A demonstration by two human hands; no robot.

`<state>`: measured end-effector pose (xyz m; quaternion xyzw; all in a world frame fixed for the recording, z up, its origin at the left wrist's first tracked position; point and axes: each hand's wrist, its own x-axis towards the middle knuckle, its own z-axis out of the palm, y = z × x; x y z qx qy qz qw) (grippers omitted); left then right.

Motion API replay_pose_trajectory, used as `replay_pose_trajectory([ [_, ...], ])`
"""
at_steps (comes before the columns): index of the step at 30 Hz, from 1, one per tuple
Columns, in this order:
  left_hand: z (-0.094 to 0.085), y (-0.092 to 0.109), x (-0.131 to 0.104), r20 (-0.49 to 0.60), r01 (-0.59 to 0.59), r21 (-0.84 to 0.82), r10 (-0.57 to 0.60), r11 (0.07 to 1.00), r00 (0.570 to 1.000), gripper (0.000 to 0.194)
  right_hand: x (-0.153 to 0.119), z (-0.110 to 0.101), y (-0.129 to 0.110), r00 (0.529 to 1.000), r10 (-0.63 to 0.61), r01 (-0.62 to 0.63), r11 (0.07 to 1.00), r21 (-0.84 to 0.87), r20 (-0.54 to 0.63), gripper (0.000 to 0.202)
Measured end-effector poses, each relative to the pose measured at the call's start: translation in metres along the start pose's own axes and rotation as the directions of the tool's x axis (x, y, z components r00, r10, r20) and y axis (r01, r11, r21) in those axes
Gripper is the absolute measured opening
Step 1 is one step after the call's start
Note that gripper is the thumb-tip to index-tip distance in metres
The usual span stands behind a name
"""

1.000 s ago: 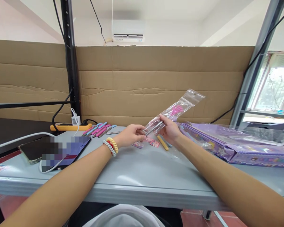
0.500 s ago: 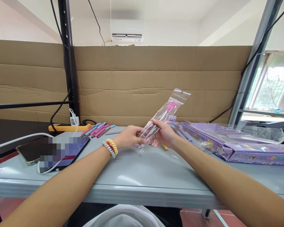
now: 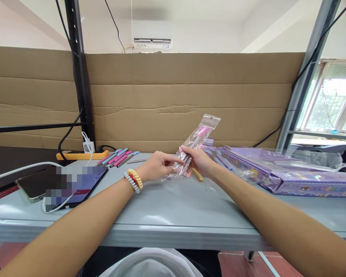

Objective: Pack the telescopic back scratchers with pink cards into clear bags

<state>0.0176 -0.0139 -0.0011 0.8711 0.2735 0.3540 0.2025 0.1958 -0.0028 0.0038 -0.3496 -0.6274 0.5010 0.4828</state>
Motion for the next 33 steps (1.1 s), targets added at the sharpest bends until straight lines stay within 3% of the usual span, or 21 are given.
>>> replay_pose_trajectory([
  [5,0.001,0.0,0.0,0.127,0.043,-0.147,-0.024,0.988,0.992,0.034,-0.001,-0.001,0.001,0.999,0.007,-0.007,1.0,-0.005,0.034,0.03],
  [10,0.002,0.001,0.001,0.168,0.041,-0.136,-0.018,0.99,0.986,0.033,0.0,-0.005,0.003,0.994,0.049,-0.036,0.991,-0.128,0.099,0.047],
  [14,0.002,0.002,0.003,0.072,0.079,-0.158,-0.069,0.984,0.995,0.034,0.004,-0.008,0.002,0.993,0.093,-0.084,0.987,-0.136,0.067,0.065],
  [18,-0.001,0.003,0.006,-0.096,0.111,-0.136,-0.124,0.984,0.988,0.038,0.006,-0.01,0.001,0.994,0.104,-0.102,0.993,-0.056,0.033,0.061],
  [21,-0.005,0.003,0.006,-0.166,0.117,-0.116,-0.136,0.986,0.977,0.033,0.004,-0.009,0.0,0.999,0.029,-0.027,0.997,-0.075,0.029,0.041],
  [25,-0.008,0.004,0.004,-0.132,0.132,-0.142,-0.151,0.981,0.98,0.031,-0.004,-0.006,0.001,0.99,-0.026,0.056,0.974,-0.221,0.137,0.031],
  [27,-0.007,0.003,0.004,-0.118,0.133,-0.162,-0.153,0.978,0.981,0.029,-0.007,-0.005,0.002,0.972,-0.082,0.155,0.93,-0.335,0.221,0.035],
  [30,-0.007,0.001,0.005,-0.139,0.131,-0.219,-0.164,0.967,0.977,0.026,-0.011,-0.003,0.004,0.908,-0.241,0.379,0.818,-0.432,0.342,0.051],
  [33,-0.008,-0.002,0.007,-0.186,0.138,-0.339,-0.21,0.931,0.96,0.029,-0.014,-0.001,0.004,0.854,-0.368,0.515,0.702,-0.491,0.369,0.066],
])
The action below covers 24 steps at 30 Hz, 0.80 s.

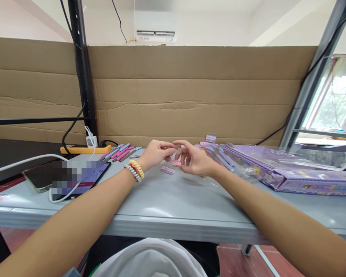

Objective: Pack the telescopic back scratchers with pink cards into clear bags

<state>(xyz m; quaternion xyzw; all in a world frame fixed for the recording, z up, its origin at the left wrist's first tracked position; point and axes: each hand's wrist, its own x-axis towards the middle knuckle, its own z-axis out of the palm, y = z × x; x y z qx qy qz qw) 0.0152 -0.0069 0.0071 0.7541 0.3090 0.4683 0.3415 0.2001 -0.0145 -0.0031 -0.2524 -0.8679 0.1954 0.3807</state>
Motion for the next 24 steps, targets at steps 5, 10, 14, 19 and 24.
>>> replay_pose_trajectory([
  [5,0.001,0.002,0.0,-0.003,0.061,-0.138,-0.062,0.989,0.998,0.029,0.003,0.003,-0.012,0.984,-0.094,0.065,0.98,-0.189,-0.152,0.031],
  [10,0.002,0.004,-0.001,0.021,0.12,-0.207,-0.119,0.971,0.993,0.031,0.006,0.003,-0.015,0.978,-0.102,0.058,0.971,-0.232,-0.181,0.026],
  [14,0.0,0.002,0.0,0.076,0.151,-0.249,-0.136,0.957,0.988,0.034,0.006,0.002,-0.01,0.954,-0.075,0.052,0.995,-0.088,-0.29,0.024],
  [19,-0.002,0.001,0.003,0.113,0.202,-0.324,-0.174,0.924,0.978,0.061,0.01,0.0,-0.004,0.93,0.081,-0.041,0.992,0.118,-0.359,0.028],
  [24,0.0,0.001,0.001,0.07,0.143,-0.126,-0.135,0.982,0.988,0.051,0.015,-0.001,0.0,0.881,0.233,-0.152,0.963,0.221,-0.412,0.033],
])
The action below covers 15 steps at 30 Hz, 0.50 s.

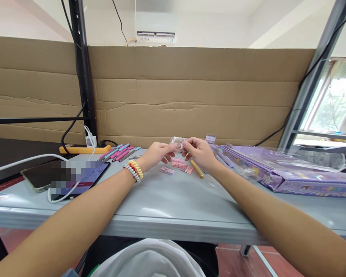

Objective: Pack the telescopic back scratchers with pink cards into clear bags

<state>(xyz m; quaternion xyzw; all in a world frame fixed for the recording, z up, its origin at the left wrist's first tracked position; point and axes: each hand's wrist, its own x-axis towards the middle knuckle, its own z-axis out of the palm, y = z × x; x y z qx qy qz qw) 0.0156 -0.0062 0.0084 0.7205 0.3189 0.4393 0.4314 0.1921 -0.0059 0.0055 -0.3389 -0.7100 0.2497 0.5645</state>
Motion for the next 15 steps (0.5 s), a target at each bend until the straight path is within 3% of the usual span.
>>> replay_pose_trajectory([
  [4,0.0017,0.0005,-0.002,-0.02,-0.027,0.148,0.03,0.989,0.999,0.038,0.0022,0.0003,0.0021,0.997,0.074,-0.074,0.996,0.043,0.009,0.033],
  [10,0.0034,0.0025,-0.0029,-0.058,0.057,0.073,-0.053,0.996,0.997,0.038,0.0027,0.0022,0.0041,0.978,0.21,-0.21,0.971,0.119,0.007,0.025],
  [12,0.0049,0.0023,-0.0032,-0.054,0.082,0.034,-0.08,0.996,0.995,0.038,0.0024,0.0027,0.0026,0.946,0.32,-0.323,0.934,0.153,0.041,0.021],
  [15,0.0075,0.0019,-0.0043,-0.021,0.094,0.008,-0.094,0.996,0.995,0.034,0.0017,0.0024,-0.0014,0.862,0.484,-0.506,0.841,0.192,0.153,0.016],
])
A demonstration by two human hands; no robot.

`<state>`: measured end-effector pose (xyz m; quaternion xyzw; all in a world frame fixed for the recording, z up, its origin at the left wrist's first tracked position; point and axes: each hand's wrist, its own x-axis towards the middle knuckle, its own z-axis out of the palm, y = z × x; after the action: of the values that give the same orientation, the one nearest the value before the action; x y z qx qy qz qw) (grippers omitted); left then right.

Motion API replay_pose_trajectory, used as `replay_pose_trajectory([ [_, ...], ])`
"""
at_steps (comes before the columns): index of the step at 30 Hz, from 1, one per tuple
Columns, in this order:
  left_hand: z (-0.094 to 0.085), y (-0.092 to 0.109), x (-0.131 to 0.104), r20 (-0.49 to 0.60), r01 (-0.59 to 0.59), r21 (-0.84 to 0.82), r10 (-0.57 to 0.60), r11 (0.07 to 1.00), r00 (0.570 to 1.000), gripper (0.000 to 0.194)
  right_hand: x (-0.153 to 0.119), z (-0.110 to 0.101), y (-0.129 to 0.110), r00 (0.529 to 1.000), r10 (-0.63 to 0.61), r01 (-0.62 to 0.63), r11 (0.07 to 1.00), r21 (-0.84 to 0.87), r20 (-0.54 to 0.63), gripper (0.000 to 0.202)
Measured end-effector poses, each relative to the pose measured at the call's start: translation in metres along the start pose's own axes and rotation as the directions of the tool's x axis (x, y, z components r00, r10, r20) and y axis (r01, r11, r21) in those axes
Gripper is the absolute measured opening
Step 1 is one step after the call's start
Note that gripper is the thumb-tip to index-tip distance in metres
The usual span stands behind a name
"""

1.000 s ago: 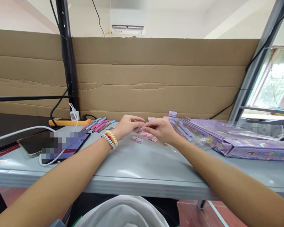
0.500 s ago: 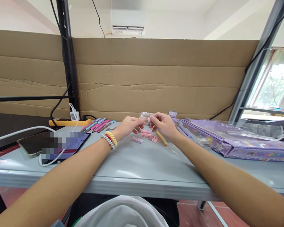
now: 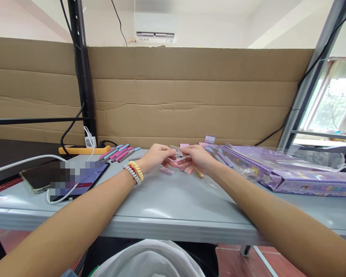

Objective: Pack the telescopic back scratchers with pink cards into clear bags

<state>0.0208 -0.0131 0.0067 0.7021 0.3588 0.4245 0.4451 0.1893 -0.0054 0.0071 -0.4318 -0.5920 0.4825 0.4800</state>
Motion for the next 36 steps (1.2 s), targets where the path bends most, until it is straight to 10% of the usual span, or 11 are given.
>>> replay_pose_trajectory([
  [6,0.0,-0.002,-0.001,0.115,-0.044,0.03,0.041,0.999,0.992,0.031,-0.003,-0.001,0.0,0.97,0.174,-0.167,0.985,-0.052,0.171,0.016],
  [13,0.0,-0.001,0.001,0.075,-0.097,-0.092,0.104,0.991,0.992,0.028,0.0,-0.001,0.006,0.989,-0.12,0.128,0.988,-0.087,0.091,0.02],
  [19,0.006,0.003,0.0,-0.13,-0.057,-0.342,0.012,0.938,0.991,0.029,-0.006,0.003,0.008,0.886,-0.457,0.458,0.833,-0.31,0.079,0.025],
  [25,0.005,-0.002,0.002,-0.166,-0.102,-0.345,0.046,0.933,0.985,0.073,-0.014,0.009,0.008,0.821,-0.547,0.554,0.692,-0.462,0.166,0.026],
  [36,0.001,-0.001,0.002,-0.019,-0.022,-0.161,0.019,0.987,1.0,0.016,-0.013,0.003,0.006,0.835,-0.385,0.544,0.476,-0.691,0.393,0.027],
])
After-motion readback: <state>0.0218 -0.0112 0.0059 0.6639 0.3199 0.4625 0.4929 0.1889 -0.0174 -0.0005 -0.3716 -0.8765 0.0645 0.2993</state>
